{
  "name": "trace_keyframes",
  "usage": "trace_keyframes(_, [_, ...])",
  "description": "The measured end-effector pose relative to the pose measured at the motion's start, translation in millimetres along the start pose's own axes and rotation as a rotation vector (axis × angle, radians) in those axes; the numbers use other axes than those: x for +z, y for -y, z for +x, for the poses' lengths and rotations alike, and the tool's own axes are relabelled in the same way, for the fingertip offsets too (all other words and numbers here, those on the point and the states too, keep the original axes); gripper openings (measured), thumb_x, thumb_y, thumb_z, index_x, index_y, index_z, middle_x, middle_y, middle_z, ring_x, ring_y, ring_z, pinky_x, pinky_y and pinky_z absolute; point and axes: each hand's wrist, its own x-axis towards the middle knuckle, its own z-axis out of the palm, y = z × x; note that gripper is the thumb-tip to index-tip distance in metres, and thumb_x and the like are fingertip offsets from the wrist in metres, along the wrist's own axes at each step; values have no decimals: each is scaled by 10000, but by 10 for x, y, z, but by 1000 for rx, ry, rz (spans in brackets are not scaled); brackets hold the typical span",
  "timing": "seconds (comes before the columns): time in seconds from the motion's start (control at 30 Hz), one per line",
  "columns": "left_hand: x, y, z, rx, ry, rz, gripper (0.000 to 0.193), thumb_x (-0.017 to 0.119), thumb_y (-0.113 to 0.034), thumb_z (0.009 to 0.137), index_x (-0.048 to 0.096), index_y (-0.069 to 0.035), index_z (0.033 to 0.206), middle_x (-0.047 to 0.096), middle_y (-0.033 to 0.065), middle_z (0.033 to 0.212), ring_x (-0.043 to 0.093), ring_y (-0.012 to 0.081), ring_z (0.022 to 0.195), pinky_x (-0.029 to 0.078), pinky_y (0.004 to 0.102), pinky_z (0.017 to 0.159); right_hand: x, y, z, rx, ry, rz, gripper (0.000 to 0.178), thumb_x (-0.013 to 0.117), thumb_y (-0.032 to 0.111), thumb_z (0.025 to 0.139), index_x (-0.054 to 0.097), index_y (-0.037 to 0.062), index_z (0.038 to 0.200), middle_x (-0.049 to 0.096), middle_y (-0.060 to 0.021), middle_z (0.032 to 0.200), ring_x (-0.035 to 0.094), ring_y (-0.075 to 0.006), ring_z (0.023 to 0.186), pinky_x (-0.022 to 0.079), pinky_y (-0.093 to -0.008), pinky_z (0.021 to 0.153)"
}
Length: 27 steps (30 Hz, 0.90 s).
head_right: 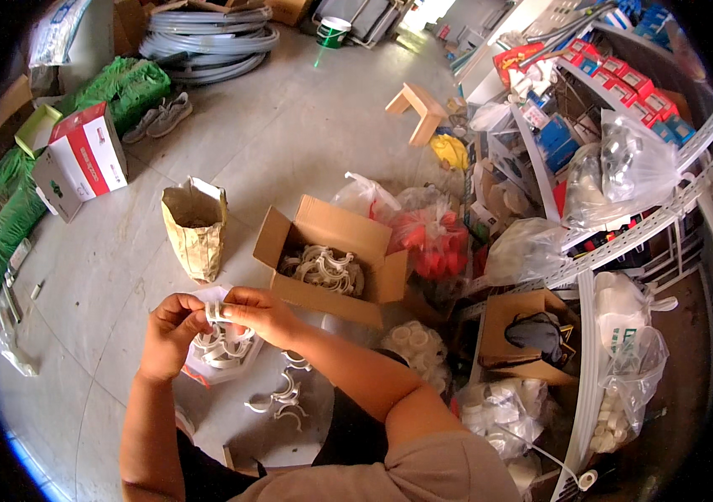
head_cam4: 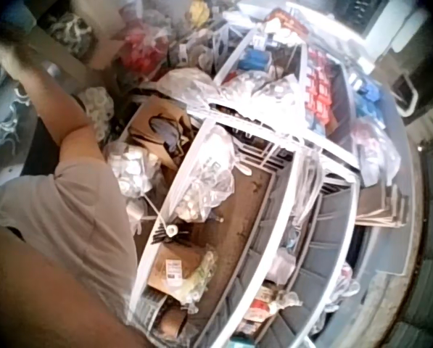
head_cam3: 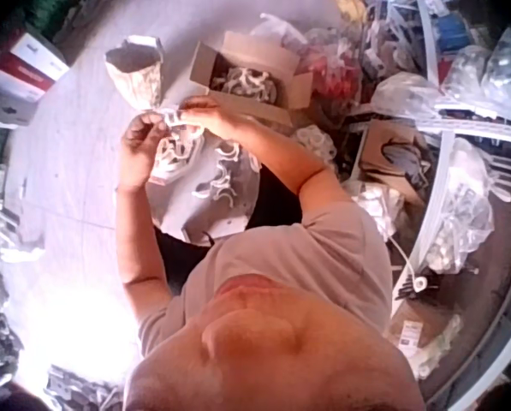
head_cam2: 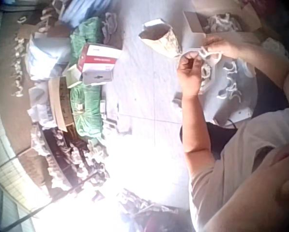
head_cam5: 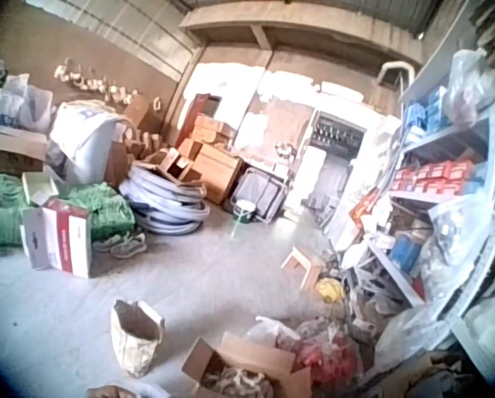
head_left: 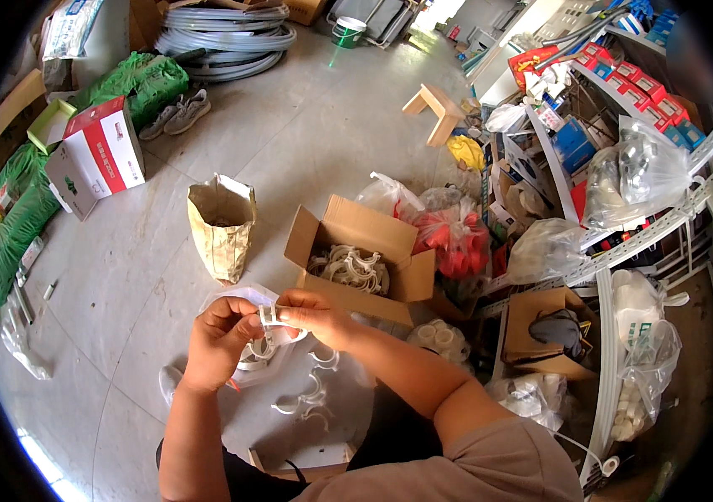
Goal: The person sits on the floor and repeatedly picks up small white plastic clips and connectors, snaps them together by hand, and places the assembled units into a cardboard box. The person handles the parts one at a time, rotating them to align the pieces before snapping them together.
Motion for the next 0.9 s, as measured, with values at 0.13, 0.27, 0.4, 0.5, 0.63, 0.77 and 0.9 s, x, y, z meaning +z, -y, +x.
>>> trace_keyframes(0.13, [85,-4,-3,37,-47,-90,50,523,-19,832,524,-22,882,571,40,817,538,108,713,453,234,655,-6,41,-6,-31,24,33,188,527,228,859,549,41,855,508,23,693,455,-49,641,361,-211,559])
trace_keyframes(0.27, [20,-11,29,6,-48,-222,77,527,36,815,527,-24,863,571,32,809,533,102,730,456,229,682,7,-8,3,-4,47,-38,221,532,243,858,535,29,912,507,6,742,445,-53,662,367,-202,598])
trace_keyframes(0.4, [5,48,16,61,-62,-172,98,527,60,805,518,-32,840,561,27,830,526,93,756,444,225,677,117,93,-15,35,-37,49,212,549,209,830,544,11,906,518,-9,724,469,-74,660,381,-219,605])
trace_keyframes(0.5, [15,91,13,160,-10,-168,104,527,63,809,512,-37,831,552,13,844,518,83,776,427,217,695,33,-62,25,61,-2,168,185,527,198,823,550,20,866,525,-9,694,480,-74,647,424,-238,659])
trace_keyframes(0.63, [7,126,-19,317,-13,-119,126,525,84,804,499,-28,855,537,9,849,511,82,793,425,219,730,118,-58,43,179,24,446,196,479,213,840,539,26,830,511,-36,658,494,-123,616,461,-337,732])
trace_keyframes(0.77, [10,133,1,307,5,16,180,516,105,796,485,-32,909,513,16,886,510,90,835,424,220,755,78,-60,48,257,52,593,202,470,228,842,513,45,770,503,-45,641,497,-145,598,469,-379,744])
trace_keyframes(0.9, [-1,86,66,168,-190,-139,233,528,65,793,476,-35,997,503,31,937,511,98,841,428,232,749,-205,-226,246,315,-246,693,199,478,231,837,539,49,784,539,-55,655,521,-174,536,497,-440,672])
